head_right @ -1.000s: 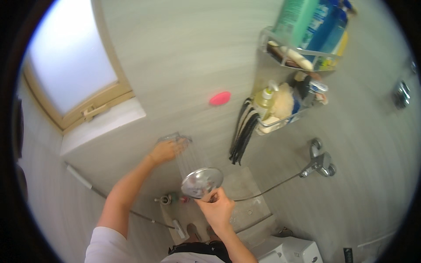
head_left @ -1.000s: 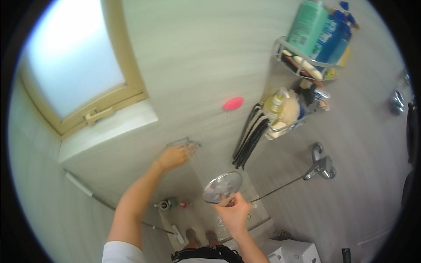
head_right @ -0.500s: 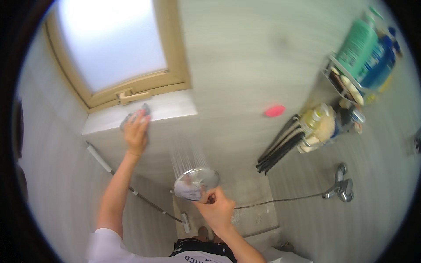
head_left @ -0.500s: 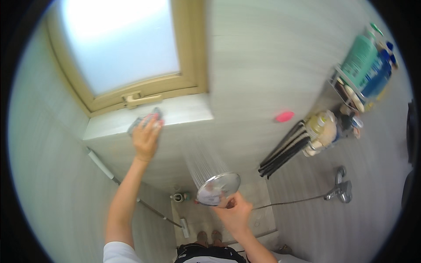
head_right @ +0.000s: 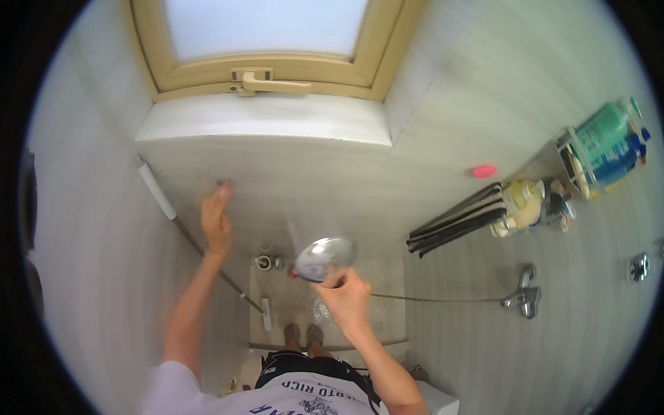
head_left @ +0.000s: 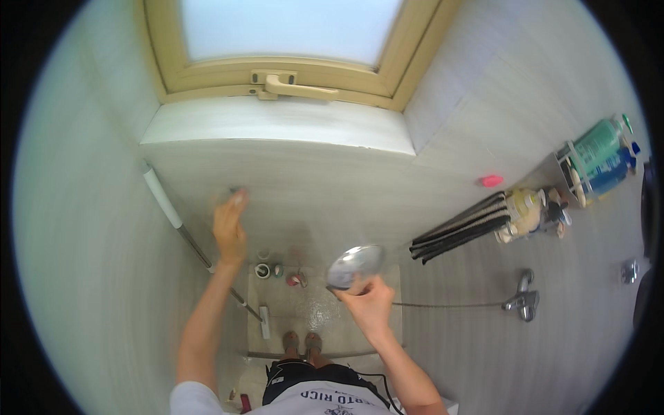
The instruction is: The person cleans a bathroom window and sill using a cloth and a handheld showerhead. They wipe the glass and frame, rinse the area with water, and dry the surfaces with a cloth and paper towel.
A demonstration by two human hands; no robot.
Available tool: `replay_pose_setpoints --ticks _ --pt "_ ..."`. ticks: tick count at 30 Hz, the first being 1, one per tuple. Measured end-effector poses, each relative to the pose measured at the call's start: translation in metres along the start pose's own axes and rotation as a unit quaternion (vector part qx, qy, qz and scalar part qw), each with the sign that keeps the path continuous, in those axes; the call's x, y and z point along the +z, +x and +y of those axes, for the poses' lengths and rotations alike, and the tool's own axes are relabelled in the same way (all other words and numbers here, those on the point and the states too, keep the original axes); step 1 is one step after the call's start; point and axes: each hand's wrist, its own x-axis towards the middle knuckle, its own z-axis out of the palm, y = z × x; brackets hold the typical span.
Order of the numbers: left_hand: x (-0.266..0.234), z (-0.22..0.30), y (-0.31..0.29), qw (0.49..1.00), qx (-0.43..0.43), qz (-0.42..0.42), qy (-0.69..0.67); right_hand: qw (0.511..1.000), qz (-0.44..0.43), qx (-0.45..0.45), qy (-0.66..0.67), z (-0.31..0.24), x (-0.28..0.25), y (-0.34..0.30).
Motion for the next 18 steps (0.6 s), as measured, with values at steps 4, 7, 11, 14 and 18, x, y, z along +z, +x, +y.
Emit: replay_pose_setpoints --ticks 4,7,11,14,18 --pt "0.010 0.052 -0.079 0.923 -0.261 -0.167 -0.230 0.997 -0.011 0.038 -0.066 0.001 0.015 -0.005" --pt "0.010 0.107 -0.086 0.847 -0.229 -0.353 -0.324 0.996 0.002 0.073 -0.048 -0.002 0.024 0.004" --pt "0.017 0.148 -0.099 0.760 -0.177 -0.461 -0.423 0.997 0.017 0.009 -0.081 0.011 0.055 0.000" --pt "0.045 0.143 -0.137 0.805 -0.204 -0.389 -0.398 0.997 -0.054 -0.024 -0.054 0.028 0.042 -0.003" --pt "0.052 0.161 -0.120 0.730 -0.308 -0.491 -0.362 0.985 0.065 -0.057 -0.152 0.058 -0.067 -0.019"
